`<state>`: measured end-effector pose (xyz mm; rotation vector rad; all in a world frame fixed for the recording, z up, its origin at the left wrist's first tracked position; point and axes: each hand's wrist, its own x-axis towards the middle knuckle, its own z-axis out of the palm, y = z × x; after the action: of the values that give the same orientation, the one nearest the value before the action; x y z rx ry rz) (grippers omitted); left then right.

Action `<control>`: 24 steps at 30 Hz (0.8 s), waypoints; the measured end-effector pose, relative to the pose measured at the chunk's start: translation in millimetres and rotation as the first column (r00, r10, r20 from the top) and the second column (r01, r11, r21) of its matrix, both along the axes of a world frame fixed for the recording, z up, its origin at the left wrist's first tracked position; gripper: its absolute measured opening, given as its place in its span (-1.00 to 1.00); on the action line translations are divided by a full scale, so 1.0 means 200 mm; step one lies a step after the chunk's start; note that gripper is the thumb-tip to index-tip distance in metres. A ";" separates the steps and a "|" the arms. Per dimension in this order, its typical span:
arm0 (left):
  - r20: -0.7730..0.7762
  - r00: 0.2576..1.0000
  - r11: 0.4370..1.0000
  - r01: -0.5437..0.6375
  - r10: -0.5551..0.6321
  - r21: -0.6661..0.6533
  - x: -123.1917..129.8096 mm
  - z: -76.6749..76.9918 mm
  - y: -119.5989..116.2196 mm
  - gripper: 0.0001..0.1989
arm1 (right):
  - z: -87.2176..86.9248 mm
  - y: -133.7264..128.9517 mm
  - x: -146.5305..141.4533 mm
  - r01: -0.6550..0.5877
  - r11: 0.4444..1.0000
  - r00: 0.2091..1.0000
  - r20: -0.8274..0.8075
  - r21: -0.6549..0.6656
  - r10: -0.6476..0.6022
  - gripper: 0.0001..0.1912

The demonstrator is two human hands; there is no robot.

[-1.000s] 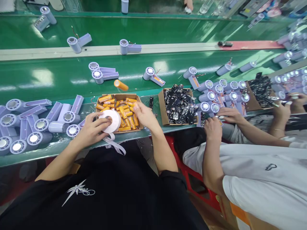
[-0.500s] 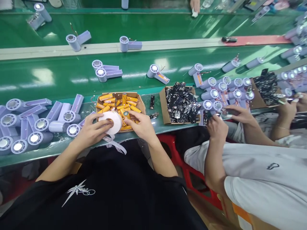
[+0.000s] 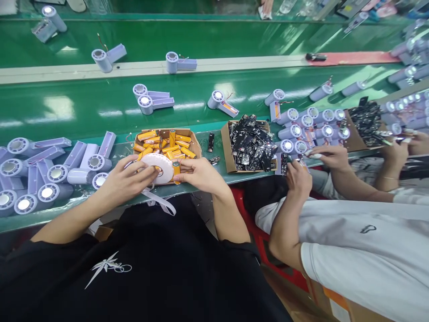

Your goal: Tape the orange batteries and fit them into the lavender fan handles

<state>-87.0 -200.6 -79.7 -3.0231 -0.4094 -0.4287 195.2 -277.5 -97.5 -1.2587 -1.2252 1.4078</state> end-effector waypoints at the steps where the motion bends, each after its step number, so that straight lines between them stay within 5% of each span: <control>1: -0.015 1.000 1.000 0.008 -0.008 -0.007 0.02 0.01 0.00 -0.60 | -0.01 0.01 0.01 0.028 1.000 1.000 0.011 0.003 -0.028 -0.64; 5: -0.004 1.000 0.997 -0.003 0.003 -0.081 0.06 0.00 0.01 -0.57 | -0.09 0.02 -0.04 0.215 0.977 0.973 -0.083 0.000 -0.214 -0.51; 10: 0.172 0.973 0.982 -0.129 0.152 -0.137 0.09 -0.11 -0.07 -0.51 | -0.19 0.04 -0.17 0.533 0.845 0.785 -0.354 -0.030 -0.508 -0.38; 13: 0.217 0.976 0.987 0.035 0.000 -0.158 0.11 -0.16 -0.19 -0.59 | -0.22 0.08 -0.07 0.658 0.753 0.701 -0.369 0.006 -0.610 -0.42; 16: 0.180 0.968 0.955 0.213 -0.177 -0.208 0.14 -0.18 -0.24 -0.61 | -0.25 0.14 0.10 0.813 0.570 0.559 -0.427 0.114 -0.711 -0.50; 17: 0.151 0.977 0.956 0.182 -0.150 -0.230 0.15 -0.18 -0.21 -0.61 | -0.26 0.15 0.14 0.828 0.546 0.540 -0.447 0.130 -0.713 -0.51; 19: 0.076 0.995 0.959 0.077 -0.058 -0.273 0.16 -0.16 -0.07 -0.59 | -0.30 0.17 0.16 0.800 0.587 0.573 -0.450 0.125 -0.685 -0.47; 22: -0.036 0.998 0.929 0.033 -0.050 -0.367 0.22 -0.09 0.26 -0.61 | -0.36 0.16 0.06 0.725 0.685 0.653 -0.393 0.075 -0.647 -0.27; 24: -0.096 0.995 0.916 -0.057 0.020 -0.397 0.30 -0.05 0.52 -0.60 | -0.40 0.15 -0.01 0.728 0.683 0.651 -0.373 0.058 -0.661 -0.18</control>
<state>-26.5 -97.0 -89.7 -3.4030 -0.6181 -0.2246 192.4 -247.6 -177.5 -1.1165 -0.5189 0.8263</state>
